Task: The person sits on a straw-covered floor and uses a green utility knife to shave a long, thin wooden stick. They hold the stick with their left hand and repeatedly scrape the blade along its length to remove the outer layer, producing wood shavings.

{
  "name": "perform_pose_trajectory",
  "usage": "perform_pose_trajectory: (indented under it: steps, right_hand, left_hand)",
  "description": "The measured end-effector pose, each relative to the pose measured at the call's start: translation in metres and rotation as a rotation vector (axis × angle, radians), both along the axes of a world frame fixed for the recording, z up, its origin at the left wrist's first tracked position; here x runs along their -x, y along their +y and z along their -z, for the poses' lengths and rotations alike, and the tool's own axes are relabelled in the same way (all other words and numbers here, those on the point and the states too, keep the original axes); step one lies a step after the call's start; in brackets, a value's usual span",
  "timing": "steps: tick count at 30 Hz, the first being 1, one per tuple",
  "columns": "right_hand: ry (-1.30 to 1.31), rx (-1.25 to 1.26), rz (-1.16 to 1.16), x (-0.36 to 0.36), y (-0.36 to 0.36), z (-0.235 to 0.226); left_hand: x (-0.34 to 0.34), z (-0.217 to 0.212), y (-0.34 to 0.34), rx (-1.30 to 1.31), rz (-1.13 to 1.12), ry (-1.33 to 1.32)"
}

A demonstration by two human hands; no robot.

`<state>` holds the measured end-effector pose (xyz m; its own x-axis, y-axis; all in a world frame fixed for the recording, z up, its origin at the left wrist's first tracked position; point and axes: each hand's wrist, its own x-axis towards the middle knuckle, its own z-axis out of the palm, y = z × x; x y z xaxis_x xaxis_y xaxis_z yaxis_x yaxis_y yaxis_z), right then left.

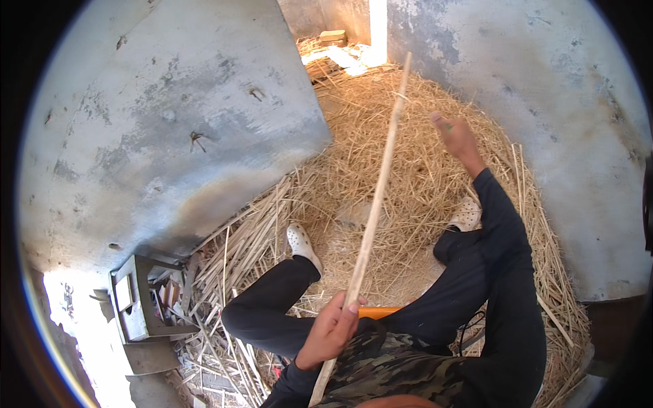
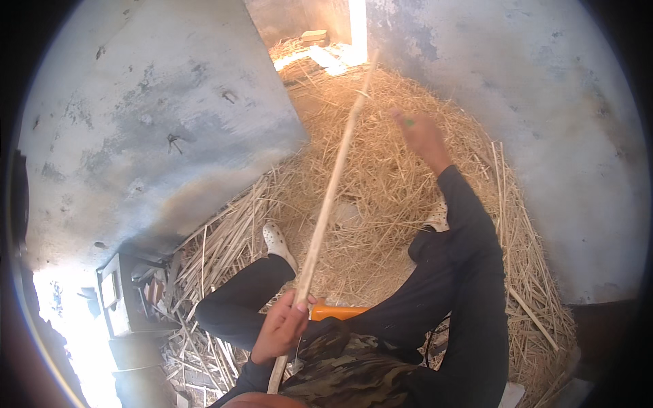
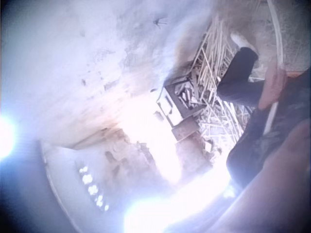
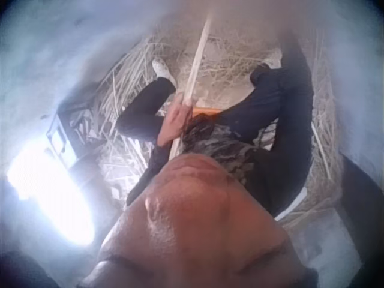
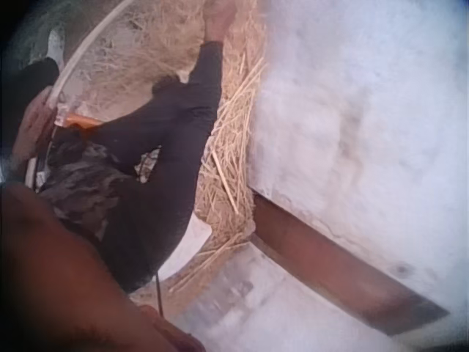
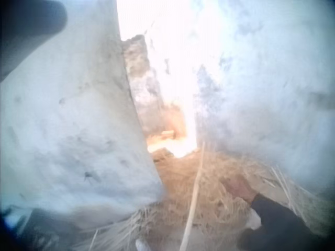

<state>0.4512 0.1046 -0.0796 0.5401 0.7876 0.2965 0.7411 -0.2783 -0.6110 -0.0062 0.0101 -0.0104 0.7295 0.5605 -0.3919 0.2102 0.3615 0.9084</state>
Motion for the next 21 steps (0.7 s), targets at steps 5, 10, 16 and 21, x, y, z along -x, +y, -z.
perform_pose_trajectory:
  steps: [5,10,16,21]
  right_hand:
    - [-0.157,-0.005,-0.438,0.124,-0.034,-0.026]
    - [-0.283,-0.009,-0.489,0.133,-0.035,-0.018]
    - [-0.312,-0.09,-0.48,0.124,-0.022,-0.009]
    - [-0.38,-0.111,-0.371,0.109,0.0,-0.008]
  left_hand:
    - [-0.011,-0.014,0.005,-0.016,-0.059,0.005]
    - [-0.011,-0.012,0.003,-0.075,-0.062,0.03]
    - [-0.01,-0.017,0.005,-0.311,-0.01,0.17]
    - [-0.008,-0.014,0.007,-0.376,-0.003,0.147]
